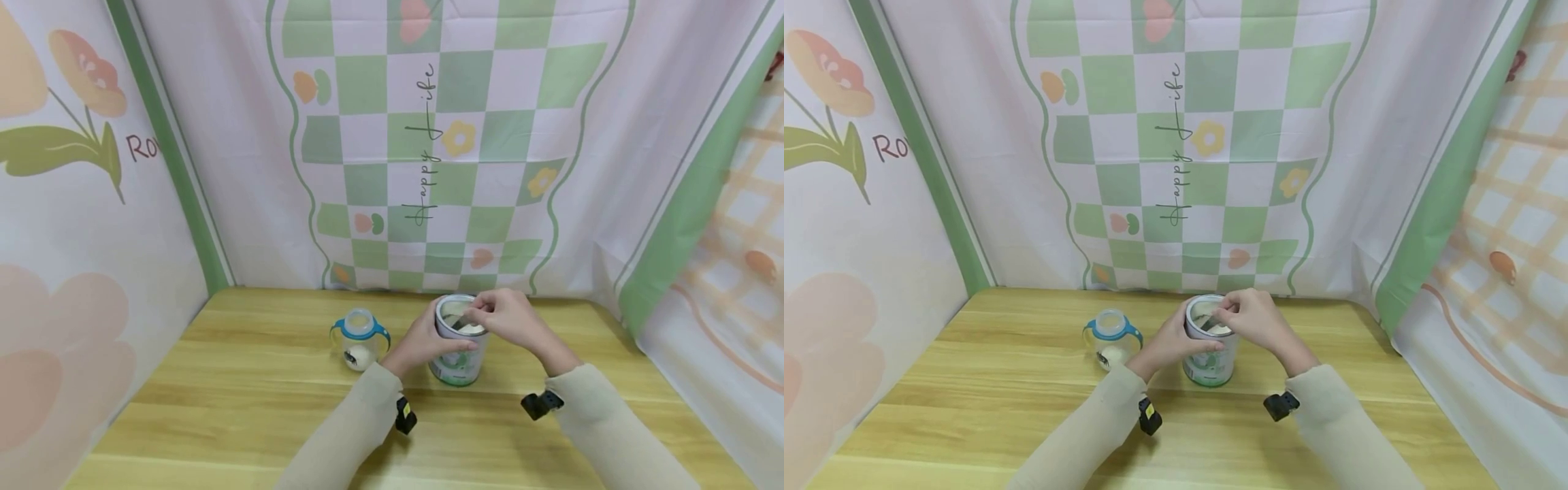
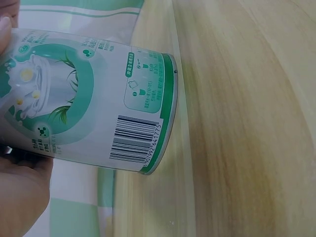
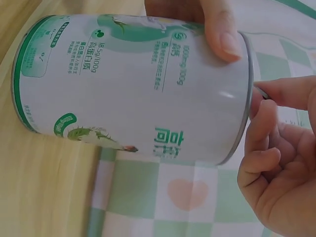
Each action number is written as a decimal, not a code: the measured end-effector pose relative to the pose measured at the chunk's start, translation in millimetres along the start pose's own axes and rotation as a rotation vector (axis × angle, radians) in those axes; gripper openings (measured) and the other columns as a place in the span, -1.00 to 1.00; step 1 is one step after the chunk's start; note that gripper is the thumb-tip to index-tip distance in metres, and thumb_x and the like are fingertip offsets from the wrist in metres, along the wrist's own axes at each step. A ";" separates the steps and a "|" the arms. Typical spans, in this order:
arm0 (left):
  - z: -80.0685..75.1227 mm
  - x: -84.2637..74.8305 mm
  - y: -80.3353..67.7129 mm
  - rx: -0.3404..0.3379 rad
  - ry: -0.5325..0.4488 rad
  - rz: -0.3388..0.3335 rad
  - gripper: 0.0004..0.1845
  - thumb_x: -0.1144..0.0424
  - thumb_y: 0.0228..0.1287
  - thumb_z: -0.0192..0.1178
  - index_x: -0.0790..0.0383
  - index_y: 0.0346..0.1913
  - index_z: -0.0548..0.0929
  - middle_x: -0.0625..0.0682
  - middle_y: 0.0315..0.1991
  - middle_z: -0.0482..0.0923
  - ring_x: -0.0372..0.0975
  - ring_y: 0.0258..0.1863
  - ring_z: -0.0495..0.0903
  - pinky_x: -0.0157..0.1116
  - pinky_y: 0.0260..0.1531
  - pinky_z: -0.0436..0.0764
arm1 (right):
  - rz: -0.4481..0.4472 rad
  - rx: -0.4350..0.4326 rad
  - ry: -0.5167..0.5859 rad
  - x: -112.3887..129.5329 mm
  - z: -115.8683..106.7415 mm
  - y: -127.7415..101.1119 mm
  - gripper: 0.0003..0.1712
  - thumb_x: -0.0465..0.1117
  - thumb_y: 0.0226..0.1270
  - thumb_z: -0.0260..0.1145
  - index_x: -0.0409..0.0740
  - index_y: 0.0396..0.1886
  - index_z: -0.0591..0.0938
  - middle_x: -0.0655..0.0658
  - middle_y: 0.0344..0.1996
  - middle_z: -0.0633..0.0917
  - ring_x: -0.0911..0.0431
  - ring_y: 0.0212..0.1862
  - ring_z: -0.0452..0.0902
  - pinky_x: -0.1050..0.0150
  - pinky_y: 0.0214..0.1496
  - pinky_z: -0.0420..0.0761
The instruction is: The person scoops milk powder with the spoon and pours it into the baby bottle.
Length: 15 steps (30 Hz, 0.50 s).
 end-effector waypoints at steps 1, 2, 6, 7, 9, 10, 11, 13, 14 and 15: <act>-0.2 0.3 -0.1 -0.002 0.001 -0.002 -0.06 0.05 0.04 0.58 -0.22 0.45 0.24 -0.25 0.20 0.44 -0.36 0.09 0.52 -0.23 0.09 0.53 | 0.006 -0.006 0.011 -1.9 -1.2 -1.0 -0.80 -0.13 0.41 0.35 -0.10 -0.39 0.76 0.02 -0.52 0.69 0.15 -0.55 0.46 0.24 -0.49 0.49; -0.3 0.6 -0.1 -0.004 0.002 -0.002 -0.06 0.04 0.04 0.58 -0.23 0.45 0.25 -0.25 0.20 0.44 -0.36 0.09 0.52 -0.22 0.09 0.53 | 0.011 -0.015 0.018 -4.0 -2.4 -1.8 -0.80 -0.13 0.41 0.35 -0.11 -0.39 0.76 0.01 -0.51 0.70 0.14 -0.53 0.47 0.24 -0.48 0.50; -0.4 1.4 0.5 -0.006 0.012 0.004 -0.06 0.03 0.02 0.59 -0.27 0.43 0.25 -0.26 0.19 0.45 -0.36 0.08 0.52 -0.20 0.09 0.53 | 0.038 -0.061 0.038 -13.0 -6.6 -5.5 -0.77 -0.09 0.41 0.35 -0.13 -0.37 0.76 -0.01 -0.52 0.70 0.13 -0.54 0.45 0.24 -0.49 0.48; -0.4 1.6 0.7 -0.007 0.017 0.005 -0.06 0.02 0.02 0.59 -0.27 0.43 0.25 -0.27 0.18 0.45 -0.36 0.08 0.52 -0.19 0.10 0.52 | 0.044 -0.072 0.040 -14.9 -7.4 -6.3 -0.75 -0.07 0.41 0.35 -0.14 -0.36 0.76 -0.01 -0.53 0.70 0.12 -0.55 0.44 0.25 -0.50 0.47; -0.8 1.9 1.0 -0.014 0.027 0.003 -0.05 0.01 0.01 0.59 -0.27 0.43 0.26 -0.28 0.18 0.45 -0.36 0.09 0.52 -0.18 0.12 0.51 | 0.059 -0.090 0.046 -18.9 -8.8 -8.1 -0.74 -0.05 0.41 0.35 -0.14 -0.36 0.76 -0.02 -0.54 0.69 0.12 -0.57 0.41 0.26 -0.52 0.44; -1.0 2.1 1.1 -0.019 0.032 0.001 -0.05 0.00 0.00 0.59 -0.26 0.44 0.26 -0.29 0.18 0.45 -0.37 0.09 0.52 -0.17 0.13 0.50 | 0.067 -0.096 0.051 -20.5 -9.2 -9.0 -0.73 -0.05 0.41 0.35 -0.15 -0.35 0.76 -0.02 -0.54 0.69 0.12 -0.56 0.42 0.27 -0.53 0.44; -1.2 2.4 1.2 -0.022 0.035 -0.001 -0.04 0.00 0.00 0.59 -0.25 0.44 0.26 -0.29 0.18 0.44 -0.37 0.10 0.51 -0.17 0.14 0.49 | 0.075 -0.103 0.054 -21.7 -9.7 -10.0 -0.73 -0.04 0.41 0.34 -0.14 -0.35 0.76 -0.02 -0.55 0.69 0.12 -0.56 0.42 0.27 -0.53 0.44; -1.7 3.1 1.1 -0.031 0.041 -0.011 -0.03 -0.02 -0.01 0.60 -0.25 0.44 0.26 -0.30 0.19 0.44 -0.37 0.11 0.51 -0.16 0.15 0.48 | 0.085 -0.121 0.056 -23.9 -11.1 -12.0 -0.73 -0.04 0.42 0.33 -0.15 -0.33 0.76 -0.01 -0.54 0.69 0.11 -0.54 0.43 0.27 -0.53 0.44; -1.9 3.4 1.0 -0.034 0.043 -0.016 -0.03 -0.02 -0.02 0.60 -0.25 0.44 0.26 -0.30 0.19 0.44 -0.38 0.11 0.50 -0.16 0.15 0.48 | 0.090 -0.132 0.056 -24.9 -11.9 -12.9 -0.73 -0.05 0.42 0.33 -0.14 -0.33 0.76 -0.01 -0.54 0.68 0.11 -0.54 0.43 0.27 -0.53 0.43; -2.1 3.4 1.0 -0.035 0.045 -0.018 -0.03 -0.02 -0.02 0.60 -0.25 0.44 0.26 -0.31 0.19 0.43 -0.38 0.11 0.50 -0.16 0.16 0.48 | 0.091 -0.144 0.051 -25.6 -12.7 -13.9 -0.73 -0.04 0.43 0.32 -0.14 -0.32 0.77 0.00 -0.53 0.68 0.10 -0.53 0.44 0.28 -0.53 0.44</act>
Point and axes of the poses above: each hand's wrist, its own y-axis towards the middle knuckle, its own z-axis out of the palm, x = y × z, the point moved 6 cm from there along y, towards the middle knuckle
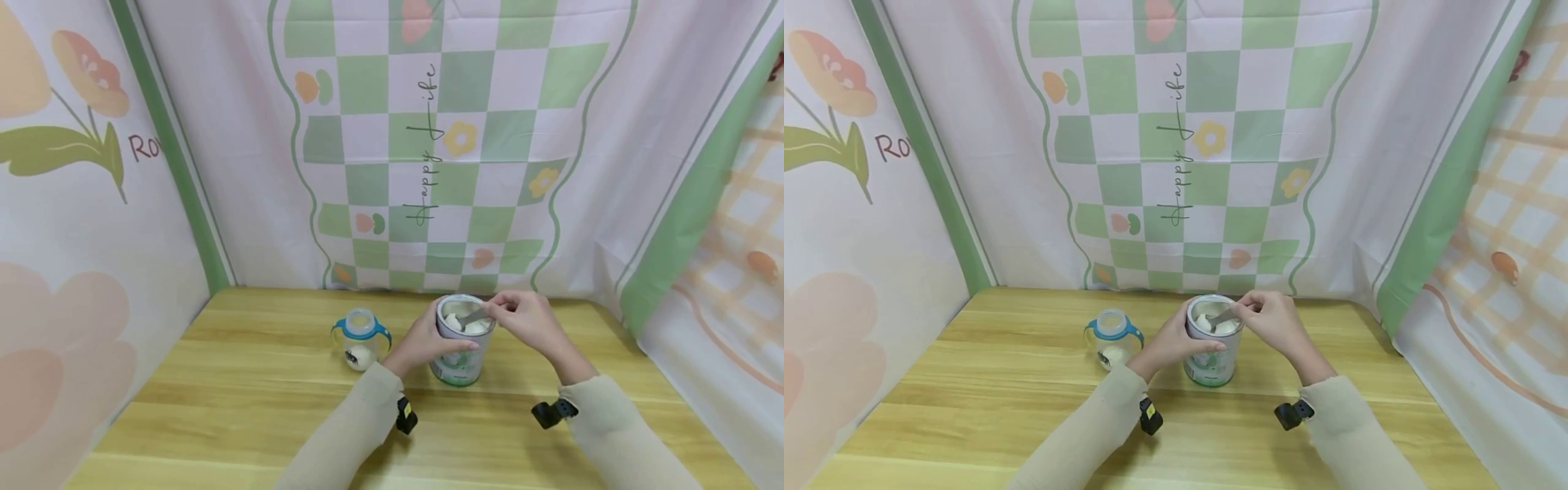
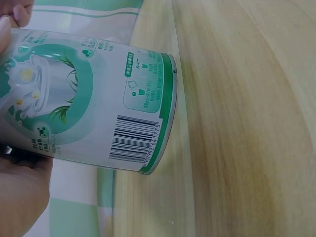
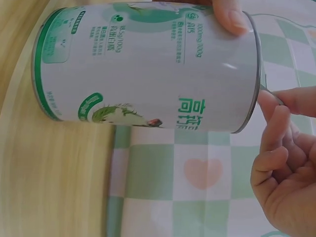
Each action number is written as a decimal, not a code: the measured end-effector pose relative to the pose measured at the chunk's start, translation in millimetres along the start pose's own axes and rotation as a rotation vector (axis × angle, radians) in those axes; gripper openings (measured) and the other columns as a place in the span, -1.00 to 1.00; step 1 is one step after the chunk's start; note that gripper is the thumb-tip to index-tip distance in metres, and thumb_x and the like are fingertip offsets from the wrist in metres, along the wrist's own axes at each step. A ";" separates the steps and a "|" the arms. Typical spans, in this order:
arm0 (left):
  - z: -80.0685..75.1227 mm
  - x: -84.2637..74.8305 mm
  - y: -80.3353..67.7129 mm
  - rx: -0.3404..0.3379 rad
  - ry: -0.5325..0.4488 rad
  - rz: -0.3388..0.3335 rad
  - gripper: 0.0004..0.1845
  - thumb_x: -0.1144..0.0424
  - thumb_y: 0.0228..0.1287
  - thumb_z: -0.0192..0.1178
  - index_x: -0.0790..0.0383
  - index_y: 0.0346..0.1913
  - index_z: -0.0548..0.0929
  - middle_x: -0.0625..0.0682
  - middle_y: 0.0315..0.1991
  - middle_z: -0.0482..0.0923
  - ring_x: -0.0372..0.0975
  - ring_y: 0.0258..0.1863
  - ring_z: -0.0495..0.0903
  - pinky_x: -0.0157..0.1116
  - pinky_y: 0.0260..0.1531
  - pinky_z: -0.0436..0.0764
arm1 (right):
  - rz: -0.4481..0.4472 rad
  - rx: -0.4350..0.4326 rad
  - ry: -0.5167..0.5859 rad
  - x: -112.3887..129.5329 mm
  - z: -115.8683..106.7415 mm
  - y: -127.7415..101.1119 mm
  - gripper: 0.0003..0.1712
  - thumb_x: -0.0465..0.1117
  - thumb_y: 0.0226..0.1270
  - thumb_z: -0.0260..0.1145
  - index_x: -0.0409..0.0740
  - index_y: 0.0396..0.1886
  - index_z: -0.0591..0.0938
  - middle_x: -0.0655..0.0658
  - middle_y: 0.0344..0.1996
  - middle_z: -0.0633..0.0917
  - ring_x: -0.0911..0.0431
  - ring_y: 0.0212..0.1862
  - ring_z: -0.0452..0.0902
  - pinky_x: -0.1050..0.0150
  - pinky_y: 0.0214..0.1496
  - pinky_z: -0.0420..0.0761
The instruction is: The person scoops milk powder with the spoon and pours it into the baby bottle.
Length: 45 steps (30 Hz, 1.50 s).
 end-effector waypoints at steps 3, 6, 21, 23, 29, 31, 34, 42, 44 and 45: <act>-0.1 -0.2 -0.2 0.000 -0.002 -0.001 -0.03 -0.02 -0.02 0.60 -0.26 0.44 0.26 -0.30 0.19 0.44 -0.38 0.11 0.51 -0.15 0.15 0.48 | 0.002 -0.040 -0.005 -2.4 -3.2 -2.6 -0.70 -0.02 0.45 0.31 -0.14 -0.30 0.77 -0.02 -0.51 0.68 0.10 -0.49 0.46 0.28 -0.51 0.45; -0.3 -0.8 -0.4 0.003 -0.009 0.003 -0.03 -0.02 -0.01 0.60 -0.25 0.44 0.26 -0.30 0.18 0.45 -0.37 0.10 0.52 -0.14 0.14 0.49 | -0.005 -0.073 -0.007 -4.3 -5.0 -5.1 -0.68 0.01 0.46 0.30 -0.14 -0.30 0.76 -0.02 -0.50 0.68 0.09 -0.48 0.46 0.28 -0.49 0.46; 0.2 -1.8 -1.2 0.002 0.005 0.004 -0.05 -0.03 -0.02 0.60 -0.27 0.43 0.27 -0.31 0.17 0.45 -0.38 0.11 0.50 -0.13 0.17 0.47 | -0.087 -0.241 0.007 -9.9 -6.1 -14.6 -0.73 -0.06 0.46 0.33 -0.15 -0.34 0.72 -0.05 -0.57 0.62 0.14 -0.57 0.40 0.31 -0.59 0.40; 0.2 -2.4 -1.5 0.001 0.007 0.000 -0.04 -0.03 -0.02 0.60 -0.26 0.43 0.27 -0.31 0.17 0.45 -0.38 0.11 0.50 -0.13 0.17 0.46 | -0.099 -0.257 0.010 -8.9 -5.9 -15.8 -0.74 -0.07 0.45 0.33 -0.15 -0.35 0.72 -0.04 -0.57 0.62 0.14 -0.57 0.40 0.32 -0.58 0.40; -0.5 -1.5 -1.5 0.002 -0.003 -0.009 -0.04 -0.04 -0.01 0.59 -0.29 0.43 0.26 -0.31 0.18 0.44 -0.37 0.12 0.49 -0.11 0.17 0.46 | -0.114 -0.283 0.010 -7.1 -5.1 -16.8 -0.76 -0.08 0.44 0.35 -0.14 -0.36 0.72 0.00 -0.60 0.59 0.15 -0.58 0.40 0.33 -0.58 0.41; -0.6 -0.7 -1.3 0.002 -0.007 -0.012 -0.04 -0.04 -0.01 0.59 -0.29 0.43 0.26 -0.31 0.18 0.44 -0.36 0.13 0.49 -0.11 0.17 0.46 | -0.105 -0.284 0.019 -9.5 -4.7 -16.7 -0.75 -0.07 0.44 0.34 -0.14 -0.37 0.72 0.00 -0.61 0.58 0.14 -0.59 0.38 0.32 -0.58 0.39; -0.6 -0.3 -1.1 0.001 -0.009 -0.020 -0.03 -0.04 -0.02 0.60 -0.28 0.44 0.26 -0.30 0.18 0.44 -0.36 0.13 0.49 -0.10 0.17 0.46 | -0.075 -0.276 0.042 -15.0 -4.2 -16.9 -0.73 -0.04 0.45 0.33 -0.13 -0.36 0.72 -0.02 -0.61 0.57 0.12 -0.60 0.36 0.32 -0.59 0.37; -1.4 -0.3 0.2 -0.010 0.011 -0.042 0.02 -0.06 -0.06 0.61 -0.18 0.47 0.24 -0.26 0.20 0.43 -0.34 0.13 0.49 -0.10 0.17 0.47 | 0.043 -0.251 0.158 -26.4 -5.5 -16.4 -0.63 0.04 0.45 0.32 -0.21 -0.30 0.73 -0.08 -0.49 0.67 0.13 -0.52 0.39 0.31 -0.55 0.39; -1.6 -0.3 0.6 -0.012 0.019 -0.045 0.04 -0.06 -0.06 0.61 -0.15 0.48 0.23 -0.24 0.20 0.43 -0.32 0.13 0.49 -0.09 0.16 0.48 | 0.062 -0.242 0.188 -28.2 -5.5 -16.1 -0.61 0.03 0.45 0.32 -0.24 -0.28 0.73 -0.08 -0.47 0.68 0.14 -0.53 0.38 0.31 -0.56 0.39; -1.7 -0.3 0.7 -0.013 0.025 -0.045 0.04 -0.06 -0.06 0.61 -0.14 0.48 0.23 -0.23 0.21 0.43 -0.32 0.13 0.49 -0.09 0.16 0.48 | 0.072 -0.239 0.201 -28.9 -5.5 -16.1 -0.60 0.04 0.45 0.32 -0.25 -0.28 0.73 -0.07 -0.47 0.68 0.15 -0.54 0.37 0.31 -0.56 0.38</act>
Point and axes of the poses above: each hand's wrist, its own y-axis towards the middle knuckle, its own z-axis out of the palm, x = y × z, the point moved 6 cm from there along y, towards the middle knuckle
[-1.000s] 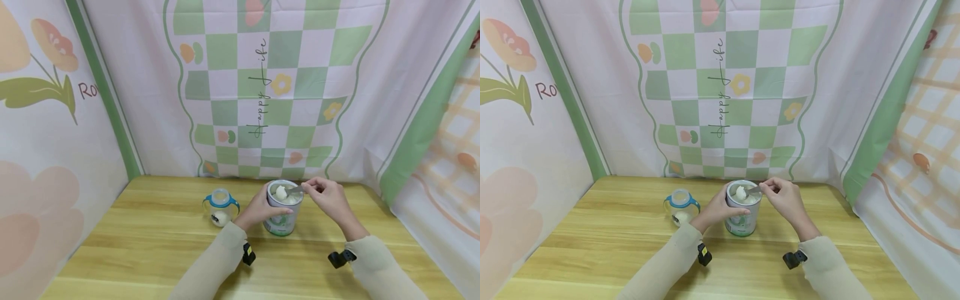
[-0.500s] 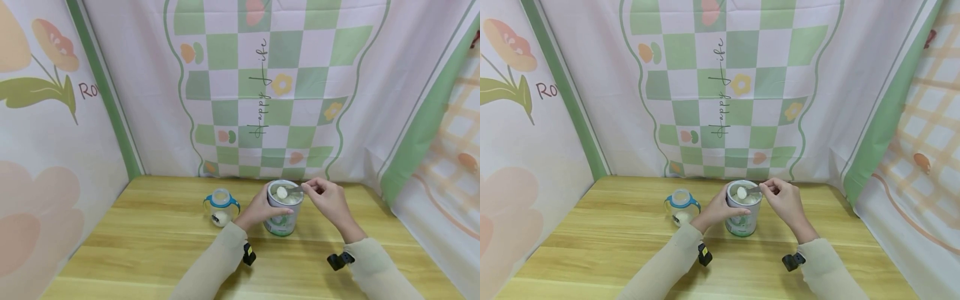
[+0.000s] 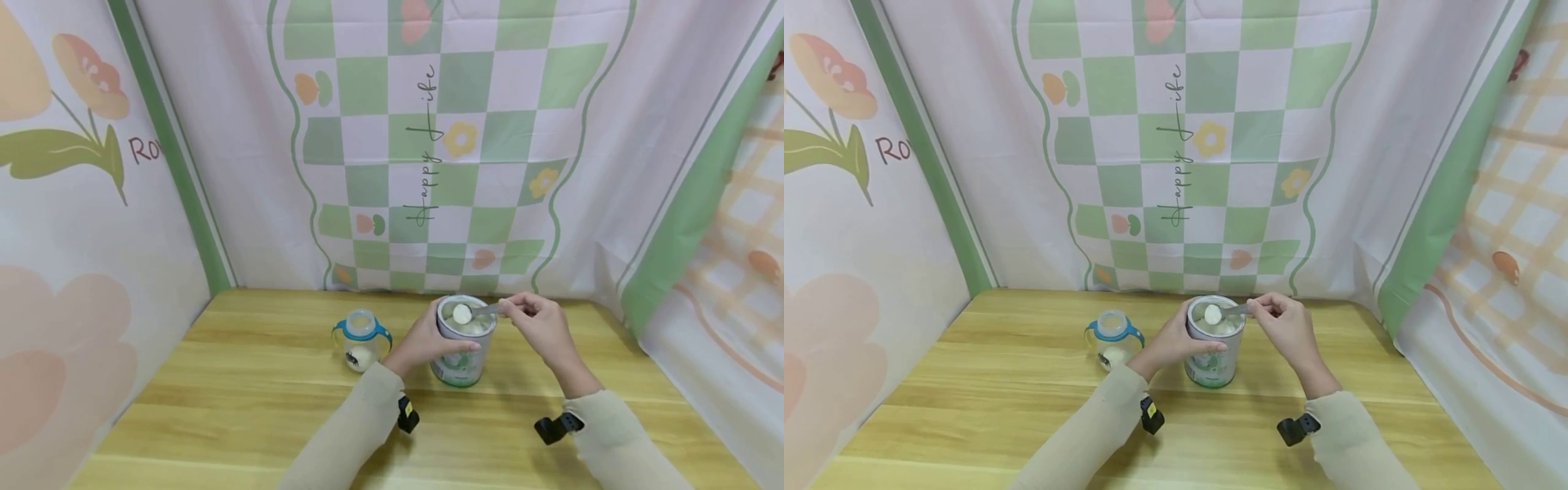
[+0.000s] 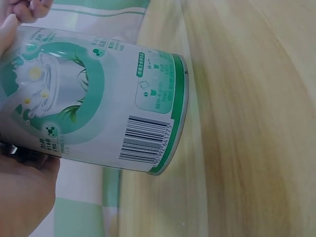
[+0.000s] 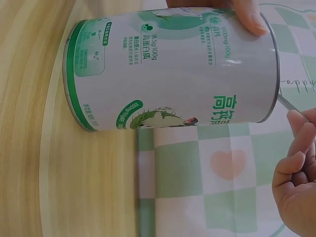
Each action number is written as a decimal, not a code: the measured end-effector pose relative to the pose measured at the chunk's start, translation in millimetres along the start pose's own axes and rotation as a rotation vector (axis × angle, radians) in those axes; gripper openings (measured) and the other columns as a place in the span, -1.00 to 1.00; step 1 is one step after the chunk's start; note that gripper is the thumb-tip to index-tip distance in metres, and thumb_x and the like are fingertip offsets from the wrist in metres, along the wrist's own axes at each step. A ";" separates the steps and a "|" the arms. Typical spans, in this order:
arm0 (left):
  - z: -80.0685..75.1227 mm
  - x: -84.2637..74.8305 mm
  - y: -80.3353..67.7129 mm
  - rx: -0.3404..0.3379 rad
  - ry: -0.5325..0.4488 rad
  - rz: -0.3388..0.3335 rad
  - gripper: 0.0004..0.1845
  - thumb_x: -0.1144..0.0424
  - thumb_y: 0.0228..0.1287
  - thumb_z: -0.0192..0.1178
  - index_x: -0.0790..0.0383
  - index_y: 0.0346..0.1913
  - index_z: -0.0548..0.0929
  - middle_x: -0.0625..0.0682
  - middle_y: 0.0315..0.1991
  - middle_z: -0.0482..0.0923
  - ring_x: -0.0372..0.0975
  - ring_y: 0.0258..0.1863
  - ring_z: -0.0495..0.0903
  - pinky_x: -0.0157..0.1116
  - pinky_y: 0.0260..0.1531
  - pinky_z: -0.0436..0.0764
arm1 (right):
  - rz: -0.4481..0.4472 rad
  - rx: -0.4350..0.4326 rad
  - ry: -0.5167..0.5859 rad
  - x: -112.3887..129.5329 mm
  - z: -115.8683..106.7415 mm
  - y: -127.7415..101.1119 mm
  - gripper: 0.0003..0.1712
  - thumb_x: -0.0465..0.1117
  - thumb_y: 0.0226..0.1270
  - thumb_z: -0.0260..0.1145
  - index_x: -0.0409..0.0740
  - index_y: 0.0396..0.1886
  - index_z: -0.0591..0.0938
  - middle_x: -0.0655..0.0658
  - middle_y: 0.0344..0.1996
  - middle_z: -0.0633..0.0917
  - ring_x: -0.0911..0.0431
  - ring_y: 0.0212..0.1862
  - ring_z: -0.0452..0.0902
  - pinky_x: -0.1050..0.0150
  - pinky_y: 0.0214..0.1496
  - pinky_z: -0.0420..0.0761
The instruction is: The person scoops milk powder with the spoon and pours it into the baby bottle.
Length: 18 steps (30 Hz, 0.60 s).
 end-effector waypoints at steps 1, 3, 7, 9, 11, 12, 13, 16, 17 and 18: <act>-0.2 0.1 -0.1 -0.001 0.006 0.001 0.05 -0.06 -0.06 0.61 -0.12 0.48 0.22 -0.23 0.21 0.42 -0.31 0.13 0.49 -0.09 0.16 0.48 | 0.009 0.003 0.009 -0.8 0.2 0.1 -0.60 0.04 0.45 0.32 -0.26 -0.27 0.73 -0.06 -0.47 0.69 0.15 -0.54 0.37 0.31 -0.56 0.39; -0.4 0.1 -0.2 -0.002 0.017 0.008 0.06 -0.06 -0.06 0.62 -0.11 0.48 0.22 -0.22 0.22 0.42 -0.31 0.14 0.49 -0.09 0.16 0.48 | 0.027 0.010 0.022 -2.2 0.5 0.2 -0.58 0.04 0.45 0.32 -0.28 -0.26 0.72 -0.03 -0.46 0.70 0.16 -0.52 0.37 0.31 -0.54 0.40; 0.7 -0.9 0.6 0.006 0.006 0.031 0.03 -0.02 -0.05 0.62 -0.12 0.47 0.23 -0.23 0.21 0.41 -0.34 0.14 0.48 -0.11 0.17 0.47 | 0.063 0.020 0.054 -4.7 0.8 0.7 -0.56 0.04 0.46 0.31 -0.32 -0.24 0.71 -0.01 -0.44 0.72 0.17 -0.47 0.42 0.34 -0.47 0.46; 1.5 -1.7 1.1 0.016 -0.007 0.043 0.03 0.00 -0.03 0.61 -0.13 0.47 0.22 -0.24 0.21 0.41 -0.34 0.14 0.48 -0.12 0.18 0.46 | 0.076 0.025 0.075 -6.2 1.4 1.4 -0.55 0.03 0.46 0.31 -0.34 -0.23 0.69 -0.02 -0.43 0.73 0.19 -0.43 0.46 0.36 -0.41 0.49; 2.2 -2.4 1.4 0.023 -0.018 0.048 0.04 0.00 -0.02 0.61 -0.11 0.49 0.20 -0.24 0.22 0.40 -0.34 0.14 0.47 -0.11 0.18 0.45 | 0.090 0.031 0.101 -7.8 2.0 1.9 -0.54 0.03 0.46 0.31 -0.37 -0.23 0.68 -0.01 -0.43 0.73 0.20 -0.41 0.47 0.38 -0.37 0.51; 2.5 -2.6 1.2 0.027 -0.023 0.046 0.06 0.00 -0.02 0.61 -0.11 0.51 0.18 -0.24 0.24 0.39 -0.33 0.15 0.47 -0.10 0.19 0.44 | 0.095 0.034 0.115 -8.5 2.3 2.0 -0.54 0.03 0.46 0.31 -0.38 -0.22 0.68 0.00 -0.44 0.72 0.21 -0.40 0.48 0.38 -0.36 0.51; 2.3 -2.9 0.6 0.026 -0.019 0.037 0.08 -0.01 -0.02 0.61 -0.11 0.53 0.16 -0.23 0.25 0.39 -0.32 0.17 0.46 -0.09 0.20 0.43 | 0.101 0.040 0.125 -9.2 2.8 1.9 -0.53 0.03 0.46 0.31 -0.38 -0.21 0.67 0.02 -0.44 0.71 0.21 -0.39 0.48 0.38 -0.34 0.52; 0.7 -3.1 -1.3 0.024 -0.010 0.008 0.15 -0.03 0.00 0.59 -0.09 0.58 0.07 -0.18 0.32 0.35 -0.26 0.23 0.42 -0.05 0.24 0.40 | 0.121 0.058 0.163 -11.1 4.1 1.7 -0.50 0.05 0.46 0.31 -0.41 -0.19 0.66 0.08 -0.47 0.68 0.21 -0.41 0.45 0.35 -0.37 0.50; -0.2 -3.2 -2.0 0.024 -0.005 -0.002 0.17 -0.04 0.00 0.59 -0.09 0.59 0.04 -0.16 0.35 0.33 -0.24 0.26 0.41 -0.04 0.26 0.38 | 0.126 0.060 0.177 -11.5 4.2 1.7 -0.49 0.05 0.46 0.31 -0.42 -0.19 0.65 0.09 -0.48 0.67 0.21 -0.41 0.45 0.35 -0.37 0.50; -1.3 -3.1 -2.3 0.021 0.005 -0.008 0.18 -0.03 0.01 0.58 -0.09 0.60 0.02 -0.14 0.37 0.32 -0.22 0.28 0.39 -0.03 0.27 0.37 | 0.130 0.063 0.190 -11.8 4.2 1.8 -0.47 0.05 0.45 0.31 -0.44 -0.18 0.64 0.09 -0.49 0.67 0.21 -0.41 0.45 0.35 -0.38 0.50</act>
Point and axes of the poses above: each hand's wrist, its own y-axis towards the middle knuckle, its own z-axis out of the palm, x = y × z, the point moved 6 cm from there along y, towards the middle knuckle
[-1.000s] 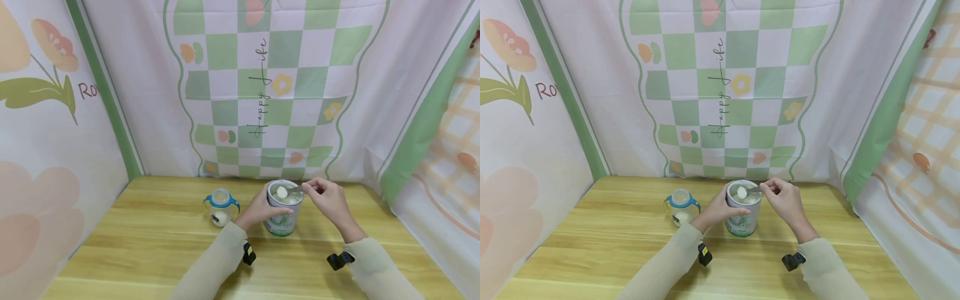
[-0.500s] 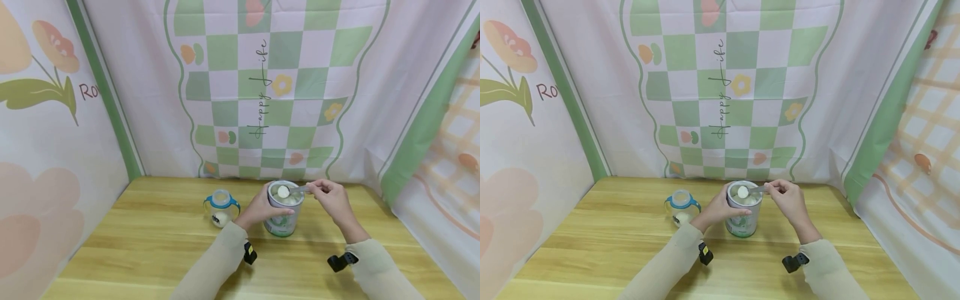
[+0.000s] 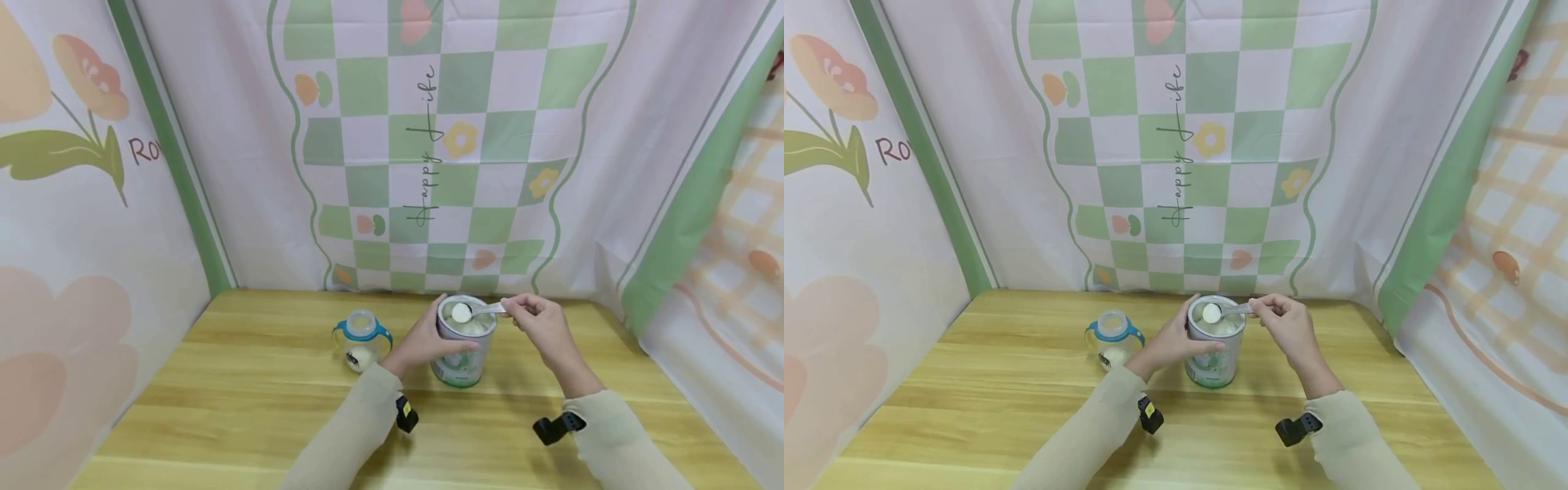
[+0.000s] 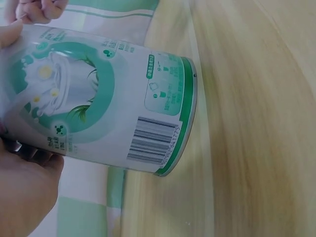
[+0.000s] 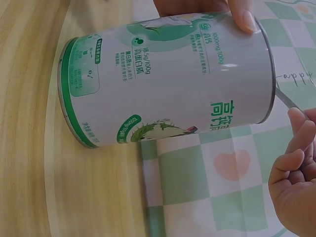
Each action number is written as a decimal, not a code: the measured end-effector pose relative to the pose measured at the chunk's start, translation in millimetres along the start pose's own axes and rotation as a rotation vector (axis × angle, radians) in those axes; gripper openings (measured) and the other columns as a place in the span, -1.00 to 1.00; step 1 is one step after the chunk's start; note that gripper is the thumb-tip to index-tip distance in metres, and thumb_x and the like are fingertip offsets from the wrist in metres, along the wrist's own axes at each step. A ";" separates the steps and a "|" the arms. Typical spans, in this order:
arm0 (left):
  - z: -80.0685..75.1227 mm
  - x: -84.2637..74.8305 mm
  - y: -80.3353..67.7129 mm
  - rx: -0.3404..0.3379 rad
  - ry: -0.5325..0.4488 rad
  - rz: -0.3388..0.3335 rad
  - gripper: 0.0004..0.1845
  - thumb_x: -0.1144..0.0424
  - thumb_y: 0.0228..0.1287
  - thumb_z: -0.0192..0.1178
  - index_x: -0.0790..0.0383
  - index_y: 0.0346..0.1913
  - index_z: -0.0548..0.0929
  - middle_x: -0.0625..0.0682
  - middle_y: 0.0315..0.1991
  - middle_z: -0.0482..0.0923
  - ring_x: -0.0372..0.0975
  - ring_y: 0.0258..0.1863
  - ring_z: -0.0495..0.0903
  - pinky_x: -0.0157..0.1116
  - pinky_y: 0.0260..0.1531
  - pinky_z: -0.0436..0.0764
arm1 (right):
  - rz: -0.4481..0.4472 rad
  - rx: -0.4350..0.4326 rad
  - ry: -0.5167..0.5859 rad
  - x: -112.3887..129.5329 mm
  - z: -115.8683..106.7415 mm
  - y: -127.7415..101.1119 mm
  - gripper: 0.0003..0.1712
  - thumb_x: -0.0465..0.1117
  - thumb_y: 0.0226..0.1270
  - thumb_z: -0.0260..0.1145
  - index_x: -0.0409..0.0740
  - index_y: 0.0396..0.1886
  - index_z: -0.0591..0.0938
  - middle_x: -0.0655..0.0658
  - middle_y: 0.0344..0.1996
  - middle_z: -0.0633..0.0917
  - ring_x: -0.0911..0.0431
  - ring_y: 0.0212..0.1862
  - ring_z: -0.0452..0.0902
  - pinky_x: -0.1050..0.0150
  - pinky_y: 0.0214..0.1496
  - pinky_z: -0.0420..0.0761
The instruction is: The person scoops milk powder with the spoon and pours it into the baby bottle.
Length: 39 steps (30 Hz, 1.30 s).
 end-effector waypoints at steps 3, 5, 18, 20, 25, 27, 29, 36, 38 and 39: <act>-2.8 -0.5 -0.5 -0.002 0.029 0.000 0.18 -0.01 0.04 0.56 -0.06 0.61 -0.01 -0.09 0.42 0.28 -0.16 0.35 0.33 -0.01 0.31 0.32 | 0.009 0.006 0.033 0.2 -0.8 0.3 -0.45 0.04 0.45 0.31 -0.48 -0.16 0.62 0.12 -0.49 0.67 0.20 -0.40 0.46 0.38 -0.37 0.50; -4.9 -1.8 -1.1 -0.001 0.048 0.007 0.17 -0.01 0.06 0.55 -0.04 0.62 -0.01 -0.06 0.46 0.23 -0.13 0.41 0.27 0.00 0.34 0.28 | 0.012 0.007 0.055 1.0 -1.8 0.6 -0.45 0.03 0.45 0.32 -0.49 -0.16 0.61 0.13 -0.49 0.68 0.20 -0.40 0.48 0.39 -0.36 0.50; -24.4 -13.7 -11.0 0.027 0.163 0.045 0.08 -0.13 0.09 0.50 -0.08 0.59 0.10 -0.13 0.52 0.16 -0.09 0.50 0.12 0.10 0.39 0.18 | 0.009 0.021 0.137 11.5 -1.4 3.5 -0.62 0.00 0.44 0.34 -0.29 -0.25 0.65 0.08 -0.45 0.70 0.23 -0.39 0.49 0.42 -0.32 0.54; -28.3 -18.0 -12.9 0.025 0.183 0.062 0.04 -0.12 0.12 0.49 -0.06 0.58 0.13 -0.14 0.51 0.18 -0.10 0.50 0.13 0.08 0.40 0.17 | 0.011 0.023 0.143 13.0 -0.6 4.2 -0.61 -0.02 0.44 0.34 -0.34 -0.22 0.64 0.09 -0.45 0.69 0.24 -0.38 0.48 0.42 -0.32 0.55; -38.4 -25.6 -15.5 0.017 0.211 0.089 -0.02 -0.08 0.16 0.48 -0.01 0.56 0.18 -0.13 0.47 0.24 -0.14 0.47 0.18 0.01 0.40 0.18 | 0.010 0.043 0.161 18.1 5.9 7.2 -0.65 -0.05 0.45 0.33 -0.31 -0.21 0.65 0.13 -0.45 0.68 0.25 -0.36 0.49 0.43 -0.29 0.55; -42.4 -27.5 -16.6 0.011 0.226 0.106 -0.05 -0.06 0.18 0.47 0.02 0.55 0.20 -0.11 0.46 0.26 -0.15 0.45 0.21 -0.02 0.41 0.19 | 0.006 0.051 0.177 20.7 9.8 8.7 -0.63 -0.05 0.45 0.33 -0.35 -0.20 0.64 0.13 -0.46 0.67 0.25 -0.36 0.49 0.43 -0.30 0.54; -46.3 -29.9 -18.2 0.001 0.226 0.121 -0.06 -0.04 0.19 0.46 0.08 0.54 0.21 -0.08 0.46 0.28 -0.16 0.45 0.22 -0.05 0.42 0.18 | 0.002 0.056 0.194 23.7 14.1 9.8 -0.60 -0.06 0.44 0.34 -0.40 -0.21 0.63 0.12 -0.47 0.67 0.25 -0.37 0.49 0.44 -0.31 0.54; -63.0 -36.8 -24.0 -0.031 0.245 0.137 -0.05 -0.05 0.21 0.44 0.13 0.55 0.20 -0.04 0.46 0.27 -0.16 0.45 0.21 -0.14 0.43 0.16 | 0.006 0.070 0.198 32.2 28.4 12.6 -0.56 -0.07 0.44 0.34 -0.47 -0.17 0.61 0.06 -0.45 0.69 0.24 -0.35 0.52 0.40 -0.26 0.59; -68.3 -39.7 -25.7 -0.036 0.252 0.157 -0.06 -0.03 0.23 0.43 0.16 0.55 0.18 0.00 0.47 0.26 -0.15 0.45 0.21 -0.16 0.43 0.16 | 0.004 0.070 0.187 34.2 32.6 13.6 -0.55 -0.06 0.44 0.35 -0.46 -0.18 0.61 0.06 -0.45 0.69 0.23 -0.35 0.51 0.38 -0.25 0.58; -70.9 -41.1 -26.5 -0.036 0.254 0.167 -0.07 -0.02 0.25 0.42 0.18 0.55 0.18 0.02 0.47 0.26 -0.14 0.45 0.21 -0.17 0.43 0.16 | 0.003 0.071 0.178 35.1 34.6 14.3 -0.54 -0.04 0.44 0.35 -0.46 -0.17 0.61 0.07 -0.44 0.69 0.23 -0.35 0.51 0.38 -0.25 0.58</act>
Point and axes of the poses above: each hand's wrist, its own y-axis towards the middle knuckle, its own z-axis out of the palm, x = y × z, the point moved 6 cm from there along y, towards the middle knuckle
